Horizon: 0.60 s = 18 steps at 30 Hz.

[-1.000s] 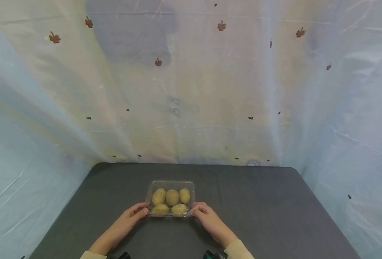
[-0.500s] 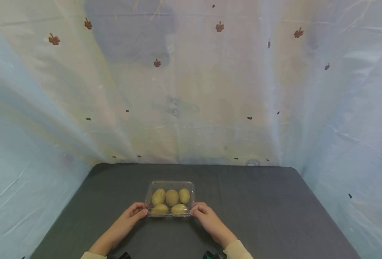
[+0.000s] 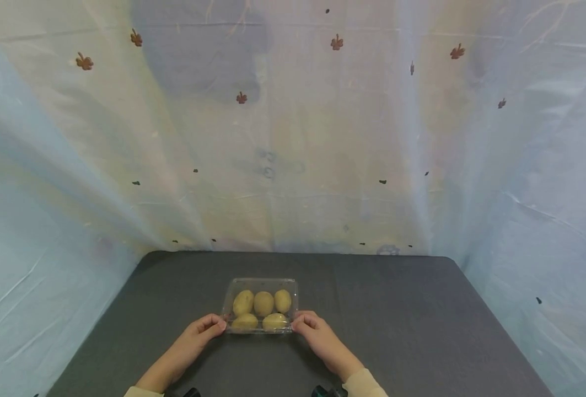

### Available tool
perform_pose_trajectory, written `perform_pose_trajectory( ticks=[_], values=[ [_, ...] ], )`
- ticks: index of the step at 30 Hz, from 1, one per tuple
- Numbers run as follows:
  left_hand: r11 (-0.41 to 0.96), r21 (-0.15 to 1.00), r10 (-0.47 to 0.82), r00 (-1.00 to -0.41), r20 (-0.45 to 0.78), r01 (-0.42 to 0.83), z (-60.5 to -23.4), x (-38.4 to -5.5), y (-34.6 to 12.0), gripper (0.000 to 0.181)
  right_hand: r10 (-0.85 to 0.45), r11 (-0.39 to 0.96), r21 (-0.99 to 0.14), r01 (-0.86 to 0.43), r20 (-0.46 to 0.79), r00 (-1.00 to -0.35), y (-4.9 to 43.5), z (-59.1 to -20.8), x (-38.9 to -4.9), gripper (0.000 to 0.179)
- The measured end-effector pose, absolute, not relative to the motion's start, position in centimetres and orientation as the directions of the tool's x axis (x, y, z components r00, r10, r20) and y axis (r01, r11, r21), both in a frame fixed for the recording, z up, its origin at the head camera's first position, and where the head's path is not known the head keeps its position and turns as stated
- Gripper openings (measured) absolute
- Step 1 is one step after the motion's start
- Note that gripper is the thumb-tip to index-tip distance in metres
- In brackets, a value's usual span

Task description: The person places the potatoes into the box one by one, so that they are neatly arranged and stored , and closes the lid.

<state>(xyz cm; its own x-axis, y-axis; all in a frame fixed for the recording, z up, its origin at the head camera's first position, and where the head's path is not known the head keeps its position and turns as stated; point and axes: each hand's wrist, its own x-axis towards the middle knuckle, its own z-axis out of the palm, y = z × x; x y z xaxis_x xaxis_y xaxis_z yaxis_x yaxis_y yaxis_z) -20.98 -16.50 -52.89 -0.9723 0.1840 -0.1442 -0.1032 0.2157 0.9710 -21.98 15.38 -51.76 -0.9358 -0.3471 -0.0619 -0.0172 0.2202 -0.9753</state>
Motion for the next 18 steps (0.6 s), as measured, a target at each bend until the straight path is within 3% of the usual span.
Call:
perform_pose_trajectory(
  ticks=[18],
  values=[
    [0.244,0.963,0.168,-0.972,-0.162,-0.118,-53.51,-20.91,-16.69,0.036,-0.368,0.203,-0.979,0.014,-0.089,-0.926,15.40,-52.44,-22.04,0.032]
  ],
)
